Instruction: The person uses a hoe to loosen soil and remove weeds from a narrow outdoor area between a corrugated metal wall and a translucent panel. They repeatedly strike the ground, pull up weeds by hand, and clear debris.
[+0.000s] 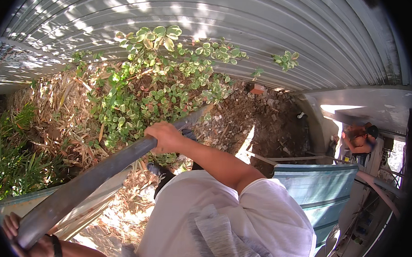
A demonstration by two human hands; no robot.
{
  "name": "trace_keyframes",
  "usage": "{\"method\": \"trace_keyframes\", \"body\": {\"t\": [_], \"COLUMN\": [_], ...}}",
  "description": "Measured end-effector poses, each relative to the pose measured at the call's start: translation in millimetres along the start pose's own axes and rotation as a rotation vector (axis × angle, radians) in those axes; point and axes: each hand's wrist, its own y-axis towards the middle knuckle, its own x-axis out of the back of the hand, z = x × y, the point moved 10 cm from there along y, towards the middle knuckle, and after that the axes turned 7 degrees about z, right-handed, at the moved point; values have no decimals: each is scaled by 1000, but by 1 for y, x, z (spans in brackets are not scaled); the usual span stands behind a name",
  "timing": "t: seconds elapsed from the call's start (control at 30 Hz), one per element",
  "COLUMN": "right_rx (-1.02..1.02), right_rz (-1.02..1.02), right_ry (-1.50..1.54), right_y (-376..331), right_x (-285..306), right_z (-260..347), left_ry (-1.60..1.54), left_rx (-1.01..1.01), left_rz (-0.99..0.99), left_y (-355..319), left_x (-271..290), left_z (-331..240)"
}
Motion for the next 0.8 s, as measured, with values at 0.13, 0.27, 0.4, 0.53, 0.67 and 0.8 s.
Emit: {"method": "trace_keyframes", "body": {"t": [0.13,0.27,0.4,0.53,0.67,0.8], "right_rx": [-98,-215,-290,-139,-107,-226], "right_rz": [51,579,720,232,61,195], "right_ry": [42,97,64,49,48,48], "right_y": [-27,-16,-7,-22,-53,-55], "right_x": [-31,-114,-147,-126,-108,-91], "right_z": [-102,-123,-108,-88,-94,-99], "left_ry": [-55,226,444,206,95,80], "left_rx": [132,252,287,254,287,271], "left_rz": [44,-319,-708,-465,-211,-178], "left_y": [-95,-131,-160,-161,-147,-134], "left_x": [32,106,153,154,134,102], "left_z": [75,72,59,64,75,84]}}
